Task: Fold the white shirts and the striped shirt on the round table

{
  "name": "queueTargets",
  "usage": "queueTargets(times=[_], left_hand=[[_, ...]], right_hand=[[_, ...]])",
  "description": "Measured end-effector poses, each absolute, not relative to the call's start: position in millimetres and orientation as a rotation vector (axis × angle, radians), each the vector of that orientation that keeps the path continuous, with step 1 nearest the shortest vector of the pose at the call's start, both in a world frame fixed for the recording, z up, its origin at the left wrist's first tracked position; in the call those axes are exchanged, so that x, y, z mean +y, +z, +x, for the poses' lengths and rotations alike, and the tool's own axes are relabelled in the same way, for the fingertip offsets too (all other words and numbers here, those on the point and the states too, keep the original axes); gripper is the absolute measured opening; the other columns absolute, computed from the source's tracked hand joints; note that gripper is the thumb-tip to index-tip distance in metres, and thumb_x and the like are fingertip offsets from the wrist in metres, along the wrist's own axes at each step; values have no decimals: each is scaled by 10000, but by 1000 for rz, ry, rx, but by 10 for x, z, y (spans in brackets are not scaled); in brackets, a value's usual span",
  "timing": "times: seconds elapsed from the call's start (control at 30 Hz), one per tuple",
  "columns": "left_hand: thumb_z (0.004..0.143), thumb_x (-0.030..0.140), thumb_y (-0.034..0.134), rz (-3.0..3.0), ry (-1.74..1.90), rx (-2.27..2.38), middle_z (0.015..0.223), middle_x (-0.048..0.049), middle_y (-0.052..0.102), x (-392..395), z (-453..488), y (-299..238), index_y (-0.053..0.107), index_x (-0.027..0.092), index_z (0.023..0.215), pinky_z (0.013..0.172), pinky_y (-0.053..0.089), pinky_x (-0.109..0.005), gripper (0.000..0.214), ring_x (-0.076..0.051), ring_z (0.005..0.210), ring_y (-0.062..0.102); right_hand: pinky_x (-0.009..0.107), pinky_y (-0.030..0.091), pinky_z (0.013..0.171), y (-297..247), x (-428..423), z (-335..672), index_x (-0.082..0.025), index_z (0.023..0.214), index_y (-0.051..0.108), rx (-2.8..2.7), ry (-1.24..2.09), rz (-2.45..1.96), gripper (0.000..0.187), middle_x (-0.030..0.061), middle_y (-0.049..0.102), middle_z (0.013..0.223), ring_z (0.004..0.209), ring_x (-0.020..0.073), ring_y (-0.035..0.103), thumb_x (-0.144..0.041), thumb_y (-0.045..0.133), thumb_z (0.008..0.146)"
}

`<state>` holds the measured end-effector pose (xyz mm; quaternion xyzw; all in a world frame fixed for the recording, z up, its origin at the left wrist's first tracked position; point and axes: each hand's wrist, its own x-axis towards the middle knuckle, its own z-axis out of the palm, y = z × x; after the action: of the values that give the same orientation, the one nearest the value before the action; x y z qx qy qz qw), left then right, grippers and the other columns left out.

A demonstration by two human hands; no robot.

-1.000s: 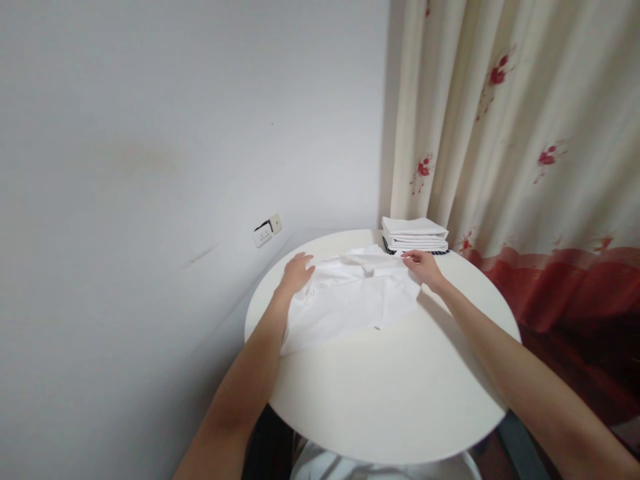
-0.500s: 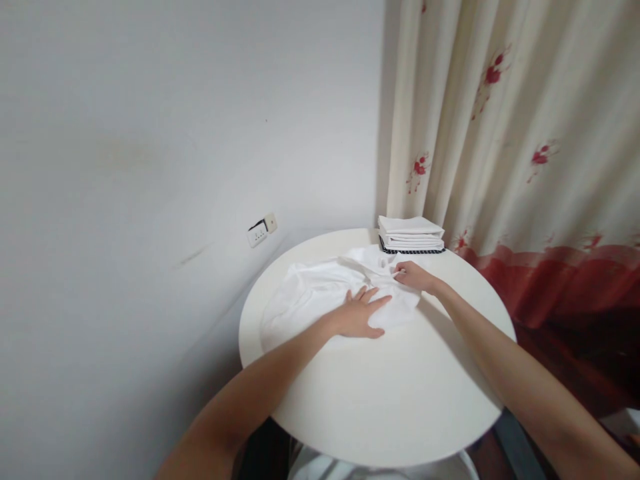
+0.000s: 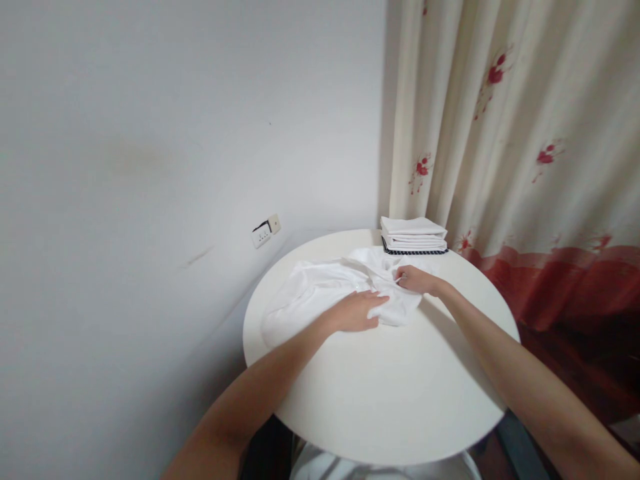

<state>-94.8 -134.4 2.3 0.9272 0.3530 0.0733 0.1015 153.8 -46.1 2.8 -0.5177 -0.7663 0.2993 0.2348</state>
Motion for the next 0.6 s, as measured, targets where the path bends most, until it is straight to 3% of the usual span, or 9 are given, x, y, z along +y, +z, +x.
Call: queueTargets(times=[0.13,0.23,0.37,0.47,0.53,0.6], left_hand=[[985,536,479,2573,277,999,1549,-51,474,-1213,-1109,111,495,249,1490,1190,316,-374,580,-256,1432,436],[940,584,548,2478,268,1061,1581,-46,427,-1101,-1331,185,438,266,1528,1212,268,-370,677,-256,1468,377],[817,548,717,2432,29,1219,1685,-33,156,-1078,-1494,182,318,356,1569,1214,155,-581,872,-339,1552,80],[813,450,736,2361,-14,1462,1696,-3,78,-1123,-1433,92,272,435,1564,1128,183,-735,882,-422,1538,30],[806,348,745,2355,53,1564,1691,-31,133,-1110,-1379,25,314,402,1558,1145,207,-700,868,-419,1534,92],[768,264,768,2409,134,1530,1663,-84,246,-1035,-1374,-23,403,314,1531,1206,214,-563,847,-357,1527,203]], right_hand=[[241,416,603,59,-478,1531,-158,769,658,-2158,819,-1461,163,18,670,730,738,180,579,-165,570,631],[229,411,588,55,-478,1523,-150,779,661,-2197,810,-1508,168,18,667,729,727,167,587,-147,538,664],[221,417,598,59,-495,1510,-140,797,671,-2251,782,-1555,174,29,687,746,742,164,609,-128,525,703],[226,416,607,88,-540,1477,-136,783,681,-2315,730,-1602,162,55,716,778,774,180,638,-115,538,711],[239,422,626,111,-594,1425,-128,771,687,-2356,677,-1642,159,96,738,826,812,207,662,-94,546,705],[264,432,648,128,-676,1342,-113,788,696,-2386,615,-1685,166,156,751,892,860,251,684,-82,559,700]])
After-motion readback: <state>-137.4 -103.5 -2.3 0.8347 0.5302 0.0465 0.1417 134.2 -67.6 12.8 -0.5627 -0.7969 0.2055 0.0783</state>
